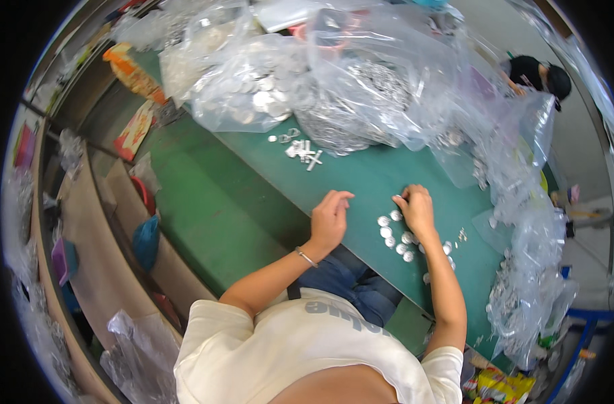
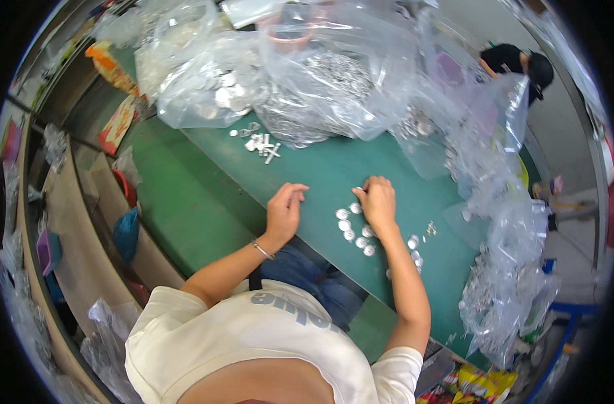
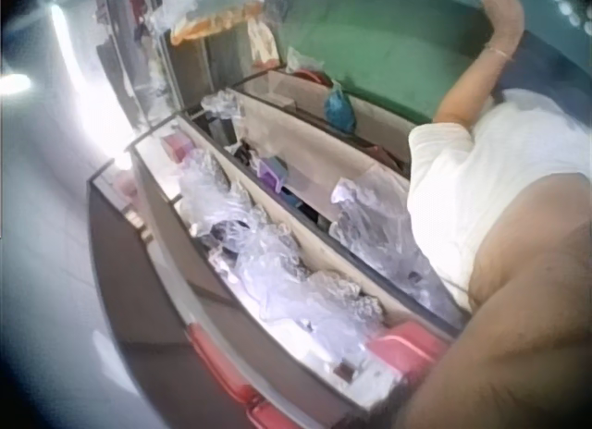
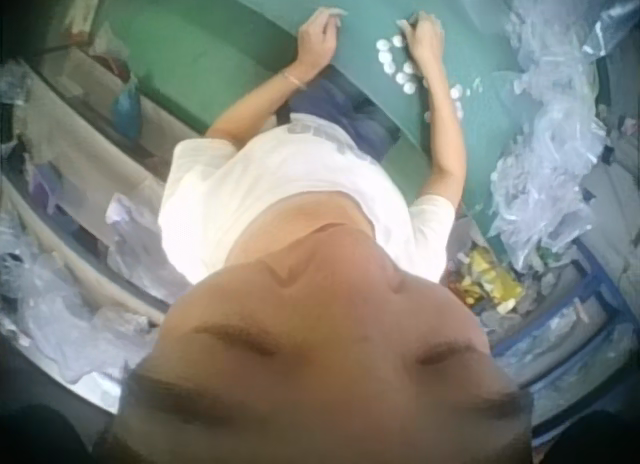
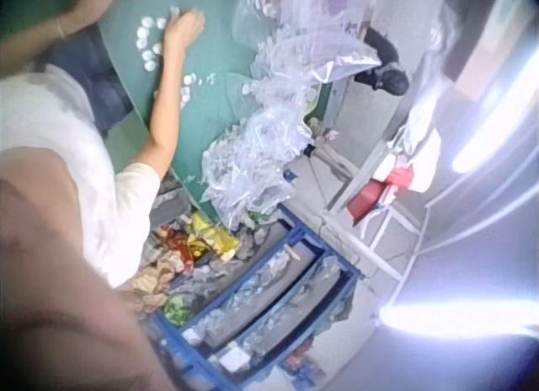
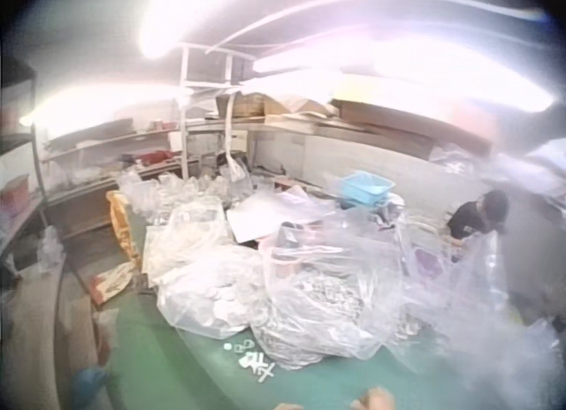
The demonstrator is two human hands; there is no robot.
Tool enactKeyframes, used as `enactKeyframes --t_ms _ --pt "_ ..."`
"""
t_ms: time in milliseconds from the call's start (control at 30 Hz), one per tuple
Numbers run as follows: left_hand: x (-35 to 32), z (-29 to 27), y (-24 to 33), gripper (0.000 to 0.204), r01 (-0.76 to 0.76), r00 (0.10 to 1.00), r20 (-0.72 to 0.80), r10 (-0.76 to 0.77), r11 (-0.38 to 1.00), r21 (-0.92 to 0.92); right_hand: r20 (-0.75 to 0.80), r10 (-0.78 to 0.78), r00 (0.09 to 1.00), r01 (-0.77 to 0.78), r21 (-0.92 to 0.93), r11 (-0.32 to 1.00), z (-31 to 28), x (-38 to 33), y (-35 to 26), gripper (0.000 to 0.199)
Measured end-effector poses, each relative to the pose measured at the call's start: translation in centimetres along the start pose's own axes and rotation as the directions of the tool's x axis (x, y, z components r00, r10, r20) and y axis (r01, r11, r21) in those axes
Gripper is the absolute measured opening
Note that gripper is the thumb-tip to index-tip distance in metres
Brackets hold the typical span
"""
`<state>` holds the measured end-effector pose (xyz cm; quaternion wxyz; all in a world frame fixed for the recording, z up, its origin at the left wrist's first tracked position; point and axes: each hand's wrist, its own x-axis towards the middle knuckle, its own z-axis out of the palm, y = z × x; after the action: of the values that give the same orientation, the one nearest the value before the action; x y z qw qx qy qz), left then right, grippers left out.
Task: The person sorts small metal components, including star-shaped and cross-shaped pieces, by hand on a green workbench, occasionally picking them from plastic bags and placing them into piles or other bags.
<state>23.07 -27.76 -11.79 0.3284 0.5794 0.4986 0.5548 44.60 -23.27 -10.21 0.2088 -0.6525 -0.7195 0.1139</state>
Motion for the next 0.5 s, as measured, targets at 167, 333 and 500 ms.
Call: enactKeyframes --t_ms 167,333,500 --pt "-0.1 0.0 -0.1 0.021 -0.006 1.0 -0.002 0.006 1.0 -0.023 0.078 0.125 0.989 -0.129 0.059 0.99 -0.4 0.4 -0.8 0.024" --pt "-0.4 -0.1 0.1 0.023 -0.036 0.999 -0.001 0.036 0.999 0.025 0.206 0.054 0.977 -0.16 0.544 0.824 0.5 2.6 -7.2 0.013" --pt "-0.8 0.4 -0.8 0.018 -0.071 0.997 0.042 0.065 0.983 0.169 0.243 -0.281 0.928 0.066 0.636 0.768 5.8 8.2 -17.1 0.011"
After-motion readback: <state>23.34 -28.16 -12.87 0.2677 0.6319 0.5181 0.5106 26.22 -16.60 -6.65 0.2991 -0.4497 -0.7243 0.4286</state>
